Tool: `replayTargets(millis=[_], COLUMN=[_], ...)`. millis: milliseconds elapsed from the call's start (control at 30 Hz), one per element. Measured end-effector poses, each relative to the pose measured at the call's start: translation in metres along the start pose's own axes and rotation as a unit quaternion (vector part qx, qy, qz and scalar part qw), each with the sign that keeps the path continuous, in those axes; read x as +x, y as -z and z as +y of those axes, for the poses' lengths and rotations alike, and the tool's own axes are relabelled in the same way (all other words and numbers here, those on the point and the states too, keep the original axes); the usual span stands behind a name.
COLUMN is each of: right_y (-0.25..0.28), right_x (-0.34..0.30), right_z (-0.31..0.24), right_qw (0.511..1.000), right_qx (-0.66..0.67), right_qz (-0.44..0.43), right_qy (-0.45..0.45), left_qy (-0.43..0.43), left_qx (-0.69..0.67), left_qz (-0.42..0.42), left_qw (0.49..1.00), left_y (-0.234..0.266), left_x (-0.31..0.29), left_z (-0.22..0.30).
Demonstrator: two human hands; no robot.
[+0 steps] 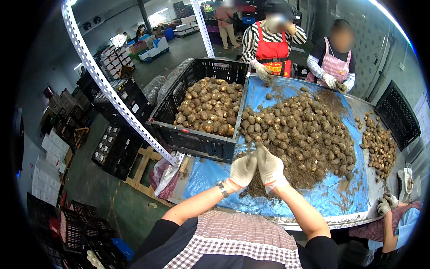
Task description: The person sorts root vegetables by hand, turning them over to remove dirt and placing them one by one into a plastic crate.
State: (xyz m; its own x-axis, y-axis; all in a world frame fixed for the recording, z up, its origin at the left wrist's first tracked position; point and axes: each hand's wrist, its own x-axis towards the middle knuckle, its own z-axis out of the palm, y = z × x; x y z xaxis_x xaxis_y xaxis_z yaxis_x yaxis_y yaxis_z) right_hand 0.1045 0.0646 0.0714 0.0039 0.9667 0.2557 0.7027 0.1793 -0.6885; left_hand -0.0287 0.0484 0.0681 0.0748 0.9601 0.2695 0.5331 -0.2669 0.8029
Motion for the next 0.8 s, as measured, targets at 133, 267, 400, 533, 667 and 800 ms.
replayTargets(millis=[133,267,400,533,667,800], right_y=[0.049,0.047,0.016,0.037,-0.008,0.027], right_x=[0.002,0.005,0.013,0.007,0.009,-0.001], right_z=[-0.031,-0.037,-0.008,-0.023,0.032,-0.023], right_qw=[0.954,0.961,0.978,0.865,0.93,0.987], right_qx=[-0.133,-0.106,0.176,0.295,0.312,-0.113], right_qz=[-0.05,-0.059,-0.094,-0.319,-0.083,0.03], right_qy=[0.265,0.25,-0.051,-0.253,-0.176,0.113], left_qy=[0.336,0.366,-0.079,-0.38,-0.152,0.141], left_qx=[-0.412,-0.392,0.056,0.15,0.043,-0.062], left_qz=[-0.307,-0.278,-0.025,-0.005,0.0,-0.21], left_qw=[0.789,0.797,0.995,0.913,0.987,0.965], left_y=[0.022,0.013,0.01,0.03,0.01,-0.006], left_x=[0.021,0.024,0.021,0.023,0.022,0.032], left_z=[0.018,-0.004,0.009,0.022,0.025,-0.035])
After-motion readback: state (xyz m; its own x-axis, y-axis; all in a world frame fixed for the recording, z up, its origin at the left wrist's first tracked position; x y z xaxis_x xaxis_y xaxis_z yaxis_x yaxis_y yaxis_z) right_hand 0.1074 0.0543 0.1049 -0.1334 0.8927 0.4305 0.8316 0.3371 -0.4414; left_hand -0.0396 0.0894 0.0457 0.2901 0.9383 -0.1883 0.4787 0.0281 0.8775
